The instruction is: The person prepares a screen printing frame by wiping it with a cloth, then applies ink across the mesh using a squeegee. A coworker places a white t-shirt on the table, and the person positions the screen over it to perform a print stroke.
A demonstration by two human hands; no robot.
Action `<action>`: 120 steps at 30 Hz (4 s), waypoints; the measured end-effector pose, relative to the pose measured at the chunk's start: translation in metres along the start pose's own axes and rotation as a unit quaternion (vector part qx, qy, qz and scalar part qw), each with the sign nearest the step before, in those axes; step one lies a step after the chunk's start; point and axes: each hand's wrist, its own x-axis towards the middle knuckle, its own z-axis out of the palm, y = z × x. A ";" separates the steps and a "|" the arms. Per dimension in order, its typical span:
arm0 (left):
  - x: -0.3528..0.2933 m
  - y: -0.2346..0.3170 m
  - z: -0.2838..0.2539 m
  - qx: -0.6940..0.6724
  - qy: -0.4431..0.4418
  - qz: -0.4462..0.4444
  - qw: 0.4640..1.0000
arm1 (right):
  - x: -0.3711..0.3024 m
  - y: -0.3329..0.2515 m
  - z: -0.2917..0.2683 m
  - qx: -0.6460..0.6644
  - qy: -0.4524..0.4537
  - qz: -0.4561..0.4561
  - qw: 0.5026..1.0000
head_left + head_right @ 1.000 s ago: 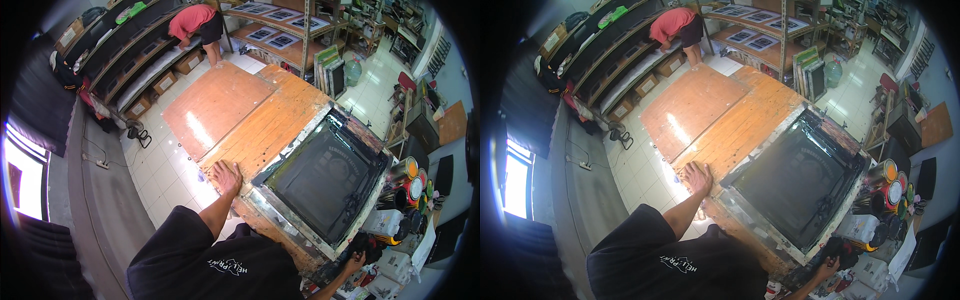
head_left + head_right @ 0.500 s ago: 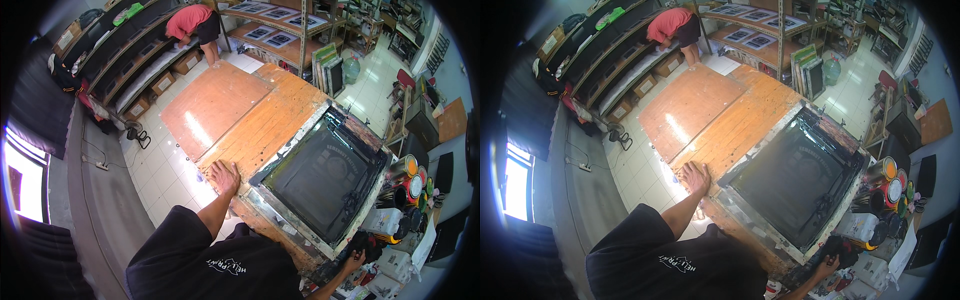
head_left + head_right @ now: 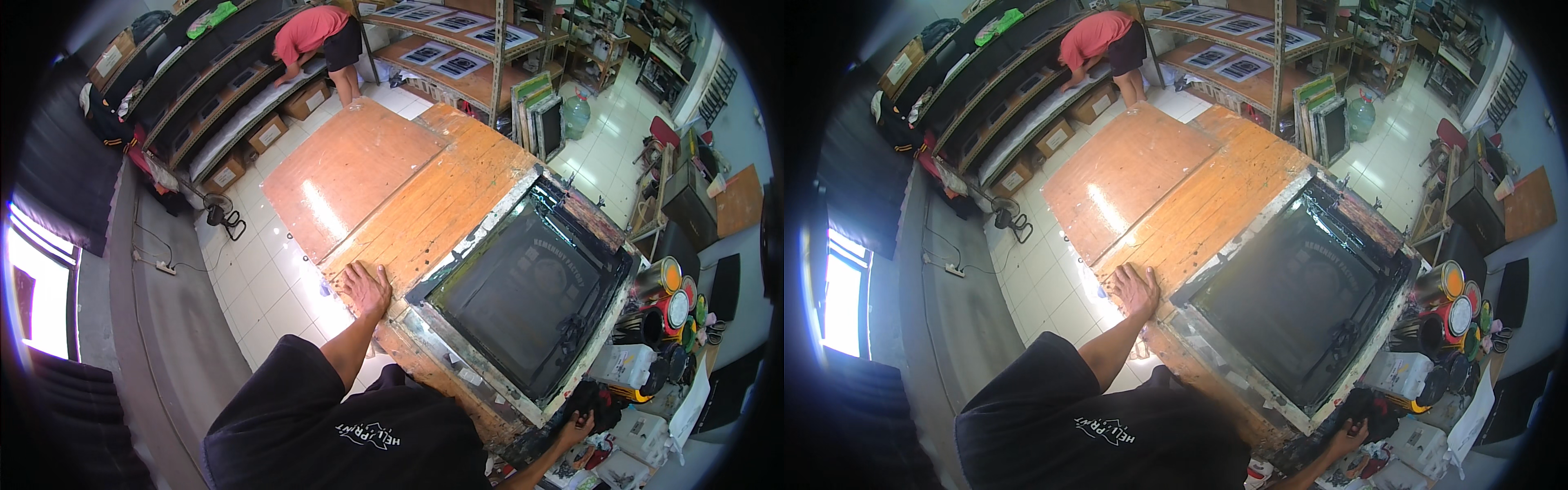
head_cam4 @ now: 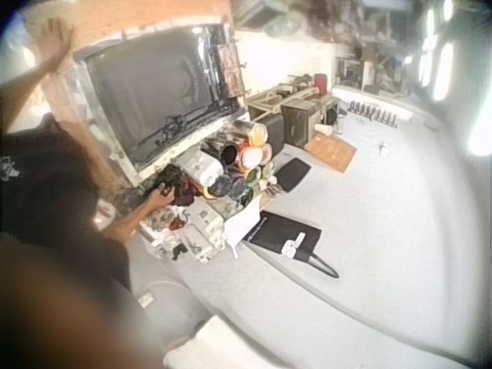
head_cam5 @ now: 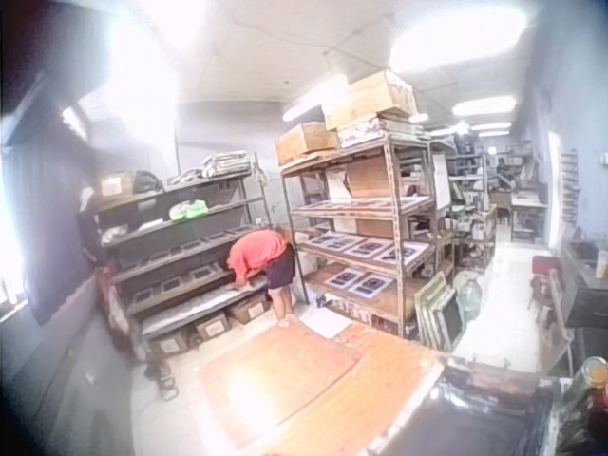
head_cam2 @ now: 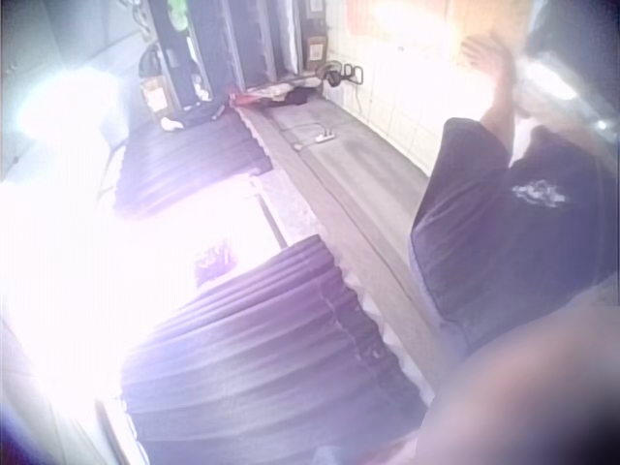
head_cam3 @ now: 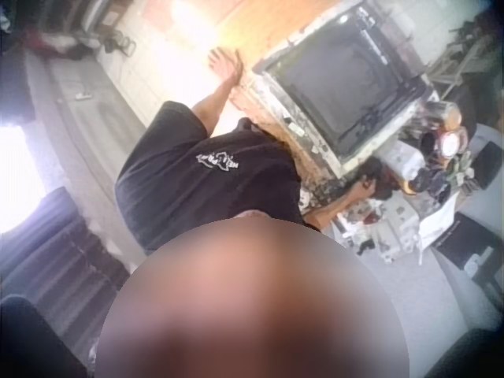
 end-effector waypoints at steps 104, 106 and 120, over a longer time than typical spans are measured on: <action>0.002 -0.009 0.011 0.017 0.038 0.009 0.999 | 0.007 -0.010 0.014 -0.021 0.038 0.081 0.996; 0.001 -0.006 0.007 0.017 0.019 0.005 1.000 | 0.006 -0.008 0.012 -0.021 0.041 0.072 0.996; 0.000 -0.004 0.005 0.014 0.045 0.023 0.999 | 0.005 -0.015 0.013 -0.023 0.053 0.068 0.996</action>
